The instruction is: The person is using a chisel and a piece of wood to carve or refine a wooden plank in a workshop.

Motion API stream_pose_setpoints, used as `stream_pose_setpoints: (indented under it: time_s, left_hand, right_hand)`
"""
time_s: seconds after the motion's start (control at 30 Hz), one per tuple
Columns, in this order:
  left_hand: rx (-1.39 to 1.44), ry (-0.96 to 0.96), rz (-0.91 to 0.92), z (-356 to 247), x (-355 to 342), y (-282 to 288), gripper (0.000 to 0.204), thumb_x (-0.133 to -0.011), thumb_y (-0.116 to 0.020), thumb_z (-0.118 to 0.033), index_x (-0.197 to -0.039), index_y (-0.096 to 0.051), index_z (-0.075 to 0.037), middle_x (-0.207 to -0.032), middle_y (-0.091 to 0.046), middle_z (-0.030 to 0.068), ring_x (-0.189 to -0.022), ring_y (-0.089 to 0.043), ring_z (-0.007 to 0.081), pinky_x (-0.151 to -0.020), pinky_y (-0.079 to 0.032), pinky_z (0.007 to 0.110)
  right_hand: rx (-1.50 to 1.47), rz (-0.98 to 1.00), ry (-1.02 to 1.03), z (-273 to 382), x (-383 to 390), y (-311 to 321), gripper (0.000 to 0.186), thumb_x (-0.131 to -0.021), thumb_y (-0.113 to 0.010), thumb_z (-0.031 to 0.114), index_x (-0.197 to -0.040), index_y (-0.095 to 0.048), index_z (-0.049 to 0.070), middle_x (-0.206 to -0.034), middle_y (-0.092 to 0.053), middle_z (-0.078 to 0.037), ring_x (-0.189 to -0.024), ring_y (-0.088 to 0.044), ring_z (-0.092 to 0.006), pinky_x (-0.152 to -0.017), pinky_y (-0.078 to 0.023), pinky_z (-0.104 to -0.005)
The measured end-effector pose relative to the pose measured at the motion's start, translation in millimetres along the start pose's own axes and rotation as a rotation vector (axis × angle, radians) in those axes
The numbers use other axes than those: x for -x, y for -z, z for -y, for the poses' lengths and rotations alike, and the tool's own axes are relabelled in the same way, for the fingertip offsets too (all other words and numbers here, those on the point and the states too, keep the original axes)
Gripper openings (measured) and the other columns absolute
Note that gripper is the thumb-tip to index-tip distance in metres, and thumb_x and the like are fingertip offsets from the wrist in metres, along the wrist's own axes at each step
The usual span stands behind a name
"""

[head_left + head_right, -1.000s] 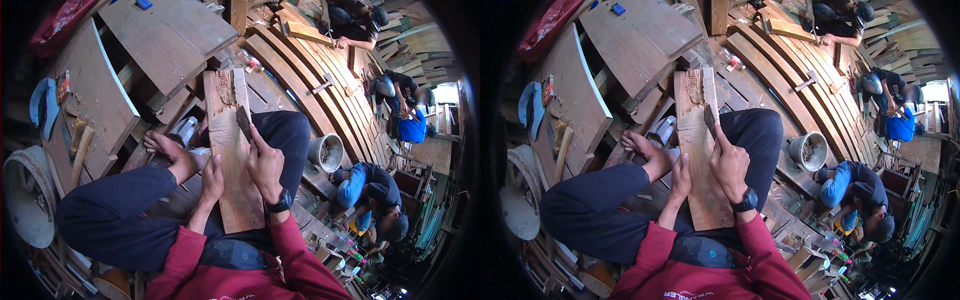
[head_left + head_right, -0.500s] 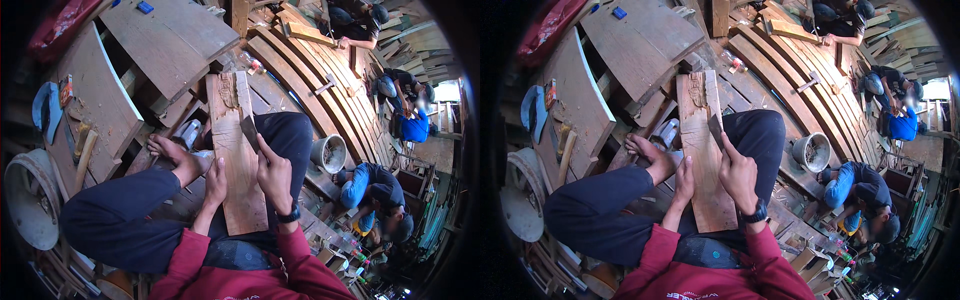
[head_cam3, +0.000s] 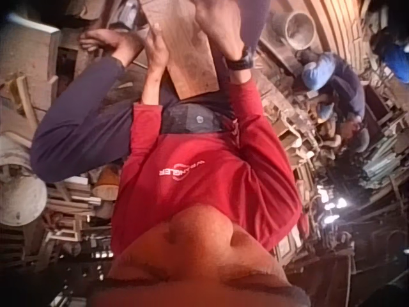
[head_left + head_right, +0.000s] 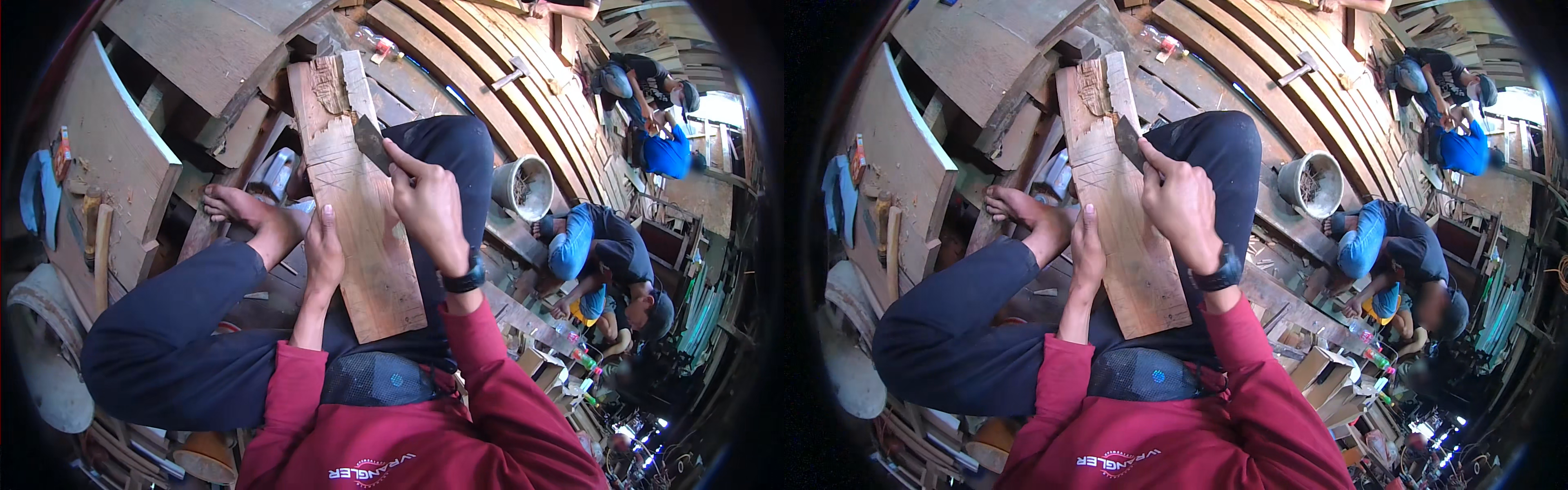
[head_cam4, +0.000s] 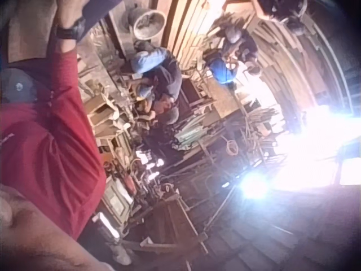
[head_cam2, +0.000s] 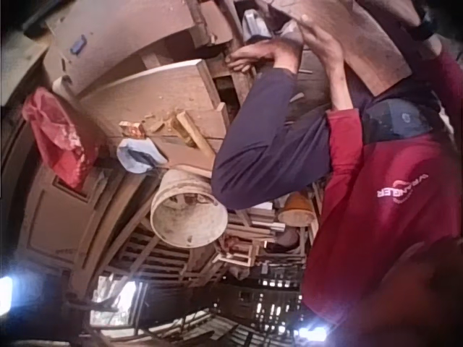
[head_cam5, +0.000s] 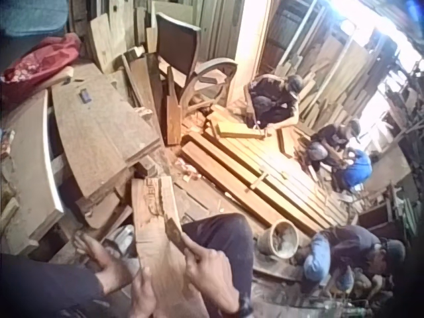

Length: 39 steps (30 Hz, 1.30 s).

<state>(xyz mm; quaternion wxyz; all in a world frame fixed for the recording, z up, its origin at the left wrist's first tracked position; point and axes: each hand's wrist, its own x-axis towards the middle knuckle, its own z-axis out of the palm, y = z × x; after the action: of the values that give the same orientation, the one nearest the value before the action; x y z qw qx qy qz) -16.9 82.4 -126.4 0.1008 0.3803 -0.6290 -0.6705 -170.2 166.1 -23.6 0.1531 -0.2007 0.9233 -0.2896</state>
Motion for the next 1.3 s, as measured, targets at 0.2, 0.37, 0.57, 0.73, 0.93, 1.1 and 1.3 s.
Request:
stream_pose_setpoints:
  time_s: [0.2,0.37,0.57,0.73,0.93,1.1,1.3]
  left_hand:
    - [0.069,-0.007,-0.009,2,0,1,0.056,-0.109,-0.035,-0.041,-0.13,-0.055,0.007,-0.121,-0.065,0.0218,-0.113,-0.062,0.0287,-0.097,-0.045,0.038]
    - [0.097,0.023,0.008,4,-2,2,0.055,-0.109,-0.037,-0.041,-0.13,-0.056,0.006,-0.12,-0.066,0.0198,-0.112,-0.062,0.0278,-0.098,-0.045,0.037]
    - [0.122,0.022,-0.015,11,-2,-1,0.054,-0.108,-0.037,-0.041,-0.126,-0.057,0.006,-0.112,-0.067,0.0207,-0.106,-0.064,0.0291,-0.094,-0.046,0.039]
    - [0.086,-0.013,-0.037,6,-1,-5,0.054,-0.108,-0.037,-0.042,-0.119,-0.06,0.006,-0.106,-0.067,0.0255,-0.102,-0.064,0.0375,-0.092,-0.047,0.042]
    - [0.067,-0.016,-0.081,13,-4,-5,0.052,-0.108,-0.037,-0.041,-0.116,-0.06,0.005,-0.105,-0.066,0.028,-0.1,-0.064,0.0408,-0.09,-0.047,0.045]
    - [0.088,-0.011,-0.051,10,-2,-5,0.053,-0.107,-0.037,-0.042,-0.116,-0.06,0.005,-0.105,-0.066,0.0285,-0.1,-0.063,0.0431,-0.089,-0.047,0.045]
    - [0.035,0.004,-0.055,12,1,-3,0.053,-0.108,-0.036,-0.042,-0.116,-0.06,0.005,-0.105,-0.065,0.0283,-0.101,-0.062,0.0447,-0.09,-0.046,0.046]
  right_hand:
    - [0.096,0.096,-0.027,18,-4,27,0.033,-0.09,-0.061,0.017,-0.121,-0.072,0.017,-0.073,-0.061,-0.027,-0.062,-0.064,-0.0385,-0.059,-0.048,-0.043]
    - [0.22,0.129,-0.022,38,-5,35,0.032,-0.09,-0.059,0.02,-0.118,-0.074,0.019,-0.077,-0.065,-0.026,-0.07,-0.066,-0.0413,-0.067,-0.053,-0.0477]
    - [0.329,0.139,0.0,49,-11,30,0.031,-0.09,-0.06,0.022,-0.118,-0.074,0.023,-0.079,-0.066,-0.025,-0.074,-0.067,-0.0424,-0.072,-0.054,-0.0503]
    - [0.357,0.114,0.019,45,-4,44,0.031,-0.091,-0.061,0.022,-0.119,-0.073,0.025,-0.077,-0.066,-0.024,-0.071,-0.067,-0.0411,-0.068,-0.054,-0.0488]
    - [0.426,0.068,0.042,57,6,31,0.03,-0.091,-0.06,0.021,-0.118,-0.074,0.025,-0.072,-0.065,-0.024,-0.067,-0.066,-0.0417,-0.066,-0.054,-0.0503]
    - [0.425,-0.007,0.087,45,7,14,0.032,-0.092,-0.057,0.02,-0.119,-0.073,0.025,-0.069,-0.065,-0.025,-0.063,-0.066,-0.0422,-0.06,-0.053,-0.0512]
    - [0.367,0.045,0.045,52,15,32,0.033,-0.092,-0.058,0.021,-0.121,-0.072,0.025,-0.073,-0.067,-0.023,-0.068,-0.067,-0.0425,-0.064,-0.054,-0.052]
